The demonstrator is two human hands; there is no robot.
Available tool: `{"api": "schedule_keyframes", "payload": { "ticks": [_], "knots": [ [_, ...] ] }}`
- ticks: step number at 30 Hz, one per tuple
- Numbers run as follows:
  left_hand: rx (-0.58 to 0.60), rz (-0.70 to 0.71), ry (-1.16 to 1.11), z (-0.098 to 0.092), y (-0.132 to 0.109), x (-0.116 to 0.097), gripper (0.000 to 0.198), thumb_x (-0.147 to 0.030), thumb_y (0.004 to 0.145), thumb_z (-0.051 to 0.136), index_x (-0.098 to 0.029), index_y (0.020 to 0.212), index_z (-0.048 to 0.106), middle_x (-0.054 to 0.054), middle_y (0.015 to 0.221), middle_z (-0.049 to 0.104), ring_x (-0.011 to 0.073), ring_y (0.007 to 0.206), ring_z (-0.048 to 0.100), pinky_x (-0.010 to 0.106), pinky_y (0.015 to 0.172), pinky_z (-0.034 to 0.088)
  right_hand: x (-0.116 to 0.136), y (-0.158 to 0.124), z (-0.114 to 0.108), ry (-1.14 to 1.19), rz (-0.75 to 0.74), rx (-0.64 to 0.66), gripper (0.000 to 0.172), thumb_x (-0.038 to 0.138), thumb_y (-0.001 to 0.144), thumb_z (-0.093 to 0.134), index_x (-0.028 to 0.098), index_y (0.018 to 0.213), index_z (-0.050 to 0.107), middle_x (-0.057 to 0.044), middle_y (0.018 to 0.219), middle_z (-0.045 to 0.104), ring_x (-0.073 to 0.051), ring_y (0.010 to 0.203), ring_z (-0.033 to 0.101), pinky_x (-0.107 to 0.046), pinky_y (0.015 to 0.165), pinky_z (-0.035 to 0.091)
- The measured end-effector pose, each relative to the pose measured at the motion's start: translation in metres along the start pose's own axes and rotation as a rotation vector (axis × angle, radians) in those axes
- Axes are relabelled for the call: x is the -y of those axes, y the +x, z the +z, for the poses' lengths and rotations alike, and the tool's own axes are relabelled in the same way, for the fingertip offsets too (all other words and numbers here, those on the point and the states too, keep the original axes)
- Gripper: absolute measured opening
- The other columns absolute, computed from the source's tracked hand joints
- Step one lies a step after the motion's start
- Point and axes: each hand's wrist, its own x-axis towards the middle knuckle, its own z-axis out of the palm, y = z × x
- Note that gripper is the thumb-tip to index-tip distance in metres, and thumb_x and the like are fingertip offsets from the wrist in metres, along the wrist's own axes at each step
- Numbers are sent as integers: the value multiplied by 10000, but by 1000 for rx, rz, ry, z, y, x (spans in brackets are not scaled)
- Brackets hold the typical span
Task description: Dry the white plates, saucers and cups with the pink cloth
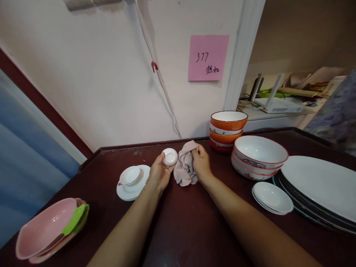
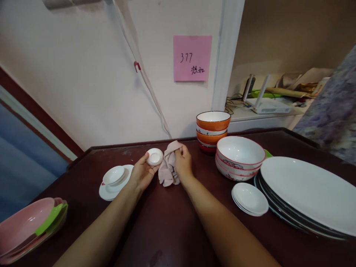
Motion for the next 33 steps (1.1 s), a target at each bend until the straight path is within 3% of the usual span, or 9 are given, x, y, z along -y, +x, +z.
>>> {"api": "schedule_keyframes", "payload": {
  "ticks": [6, 10, 12, 18, 20, 23, 26, 29, 33],
  "knots": [
    [124, 6, 10, 10, -11, 4, 204, -219, 842, 552, -145, 1006, 648, 100, 1044, 707, 218, 984, 654, 363, 875, 526, 8, -27, 11, -328, -421, 293, 450, 148, 867, 406, 185, 1286, 565, -102, 1395, 506, -185, 1298, 458, -362, 1105, 340],
    [197, 88, 57, 8, -13, 7, 209, -205, 823, 592, -184, 1019, 663, 60, 1052, 706, 175, 1003, 641, 305, 910, 492, 21, -37, 11, -452, -710, 504, 528, 87, 854, 376, 174, 1362, 495, -86, 1487, 402, -192, 1426, 256, -450, 1169, 232],
    [207, 111, 53, 7, -14, 10, 212, -188, 818, 603, -190, 1020, 667, 47, 1042, 708, 157, 991, 640, 283, 917, 479, 23, -36, 8, -483, -767, 575, 534, 89, 857, 376, 165, 1376, 479, -82, 1491, 395, -191, 1435, 230, -460, 1175, 216],
    [352, 109, 105, 10, -19, 14, 244, -273, 828, 657, -151, 1038, 671, 73, 989, 719, 170, 904, 660, 289, 865, 496, 14, -19, 2, -458, -507, 357, 536, 151, 884, 361, 168, 1414, 439, -95, 1441, 465, -197, 1355, 399, -412, 1137, 328],
    [350, 114, 89, 11, -19, 13, 246, -257, 835, 651, -142, 1051, 670, 78, 1007, 719, 164, 910, 658, 274, 860, 493, 15, -20, 1, -496, -570, 372, 546, 140, 870, 366, 145, 1410, 442, -107, 1461, 435, -210, 1386, 348, -429, 1147, 303],
    [275, 112, 42, 10, -17, 10, 233, -194, 834, 632, -160, 1061, 672, 57, 1027, 719, 137, 925, 654, 242, 870, 480, 22, -27, 3, -570, -757, 507, 570, 107, 848, 381, 175, 1411, 439, -68, 1507, 366, -206, 1433, 237, -470, 1173, 217],
    [249, 117, 46, 9, -16, 9, 242, -156, 803, 645, -170, 1042, 679, 41, 1005, 722, 132, 915, 654, 242, 877, 474, 25, -30, 4, -533, -751, 546, 583, 103, 851, 384, 210, 1422, 421, -41, 1523, 338, -192, 1439, 218, -469, 1173, 206],
    [321, 151, 71, 11, -18, 10, 214, -197, 804, 665, -159, 1014, 682, 54, 1001, 721, 157, 948, 649, 267, 901, 462, 18, -25, 7, -351, -545, 440, 543, 147, 874, 391, 218, 1409, 443, -48, 1507, 371, -183, 1405, 306, -413, 1160, 256],
    [403, 165, 72, 16, -22, 10, 235, -256, 828, 648, -173, 1048, 665, 59, 1013, 710, 169, 949, 640, 294, 898, 459, 8, -17, 12, -103, -118, 349, 387, 306, 910, 436, 198, 1236, 613, -67, 1226, 647, -225, 1172, 572, -395, 1028, 423]
  ]
}}
